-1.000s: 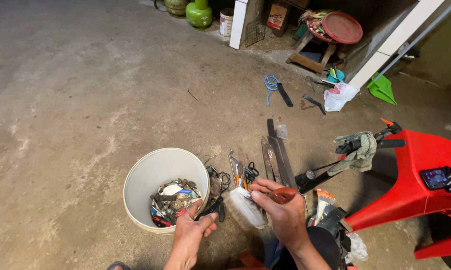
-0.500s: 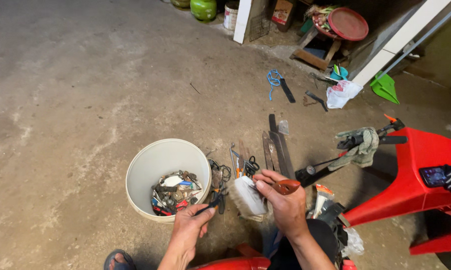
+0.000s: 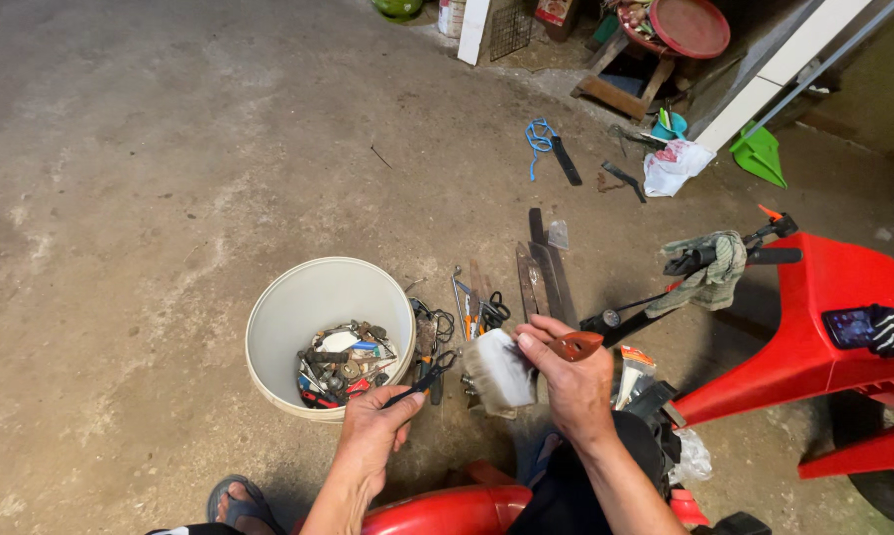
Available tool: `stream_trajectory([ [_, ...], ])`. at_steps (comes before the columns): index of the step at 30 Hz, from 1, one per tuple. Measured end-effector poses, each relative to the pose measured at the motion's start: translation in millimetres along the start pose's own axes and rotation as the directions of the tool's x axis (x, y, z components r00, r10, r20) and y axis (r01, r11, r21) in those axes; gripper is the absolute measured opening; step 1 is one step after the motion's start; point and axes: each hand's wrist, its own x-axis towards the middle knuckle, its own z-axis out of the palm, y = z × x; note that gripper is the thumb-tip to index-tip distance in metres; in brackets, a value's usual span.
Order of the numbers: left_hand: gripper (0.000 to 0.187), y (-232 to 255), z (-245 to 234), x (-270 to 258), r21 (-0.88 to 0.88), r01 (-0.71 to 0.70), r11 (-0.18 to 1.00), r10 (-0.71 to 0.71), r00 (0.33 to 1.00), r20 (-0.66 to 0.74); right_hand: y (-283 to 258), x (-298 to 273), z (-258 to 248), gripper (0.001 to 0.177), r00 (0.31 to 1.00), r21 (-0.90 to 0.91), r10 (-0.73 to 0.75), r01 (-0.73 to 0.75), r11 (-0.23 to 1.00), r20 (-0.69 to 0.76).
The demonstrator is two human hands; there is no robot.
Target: The person sits on a red stool and cleans various metal tools retrieved from a white bucket. Using a wire brush, they scrub a metal clamp, a wrench, and a screwdriver to remove dirt or rust, then place the cleaned items on the floor next to other tools.
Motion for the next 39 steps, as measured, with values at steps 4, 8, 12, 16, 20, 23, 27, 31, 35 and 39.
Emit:
stream_trajectory([
  [4,0.023,3,4,0,-0.017,0.002,1.0,-0.002,1.0,0.019,-6,-7,0,0.048,0.988,0.252,-0.008,-0.032,0.967,0.156],
  [8,0.032,10,4,-5,-0.004,-0.035,0.999,0.035,0.999,0.031,3,-4,7,0.045,0.986,0.162,0.016,-0.044,0.986,0.169],
  [12,0.038,18,-1,-14,-0.096,-0.041,0.995,0.044,0.999,0.032,22,5,7,0.042,0.999,-0.059,-0.011,0.013,0.998,0.031],
  [16,0.04,25,1,-18,-0.001,-0.096,0.995,0.096,0.995,0.015,38,14,-9,0.025,0.967,-0.044,-0.228,0.234,0.971,0.117],
  [20,0.039,30,10,-20,0.029,-0.11,0.993,0.109,0.993,0.045,53,13,4,0.046,0.974,0.184,0.15,-0.181,0.966,0.168],
  [23,0.038,30,15,-23,0.089,-0.113,0.99,0.107,0.992,0.067,60,10,18,0.044,0.938,0.229,0.239,-0.298,0.927,0.252],
  [27,0.034,28,13,-26,0.136,-0.114,0.984,0.093,0.983,0.157,60,13,24,0.035,0.894,0.274,0.3,-0.397,0.876,0.333],
  [31,0.036,26,8,-23,0.196,-0.154,0.968,0.129,0.983,0.132,56,20,16,0.027,0.906,0.27,0.253,-0.352,0.896,0.341],
  [35,0.068,24,0,-15,0.202,-0.239,0.95,0.207,0.964,0.164,54,28,3,0.024,0.949,0.305,0.226,-0.287,0.908,0.219],
  [39,0.098,23,-7,-13,0.487,-0.233,0.842,0.23,0.971,0.067,56,33,-13,0.021,0.972,0.283,0.221,-0.234,0.93,0.077],
])
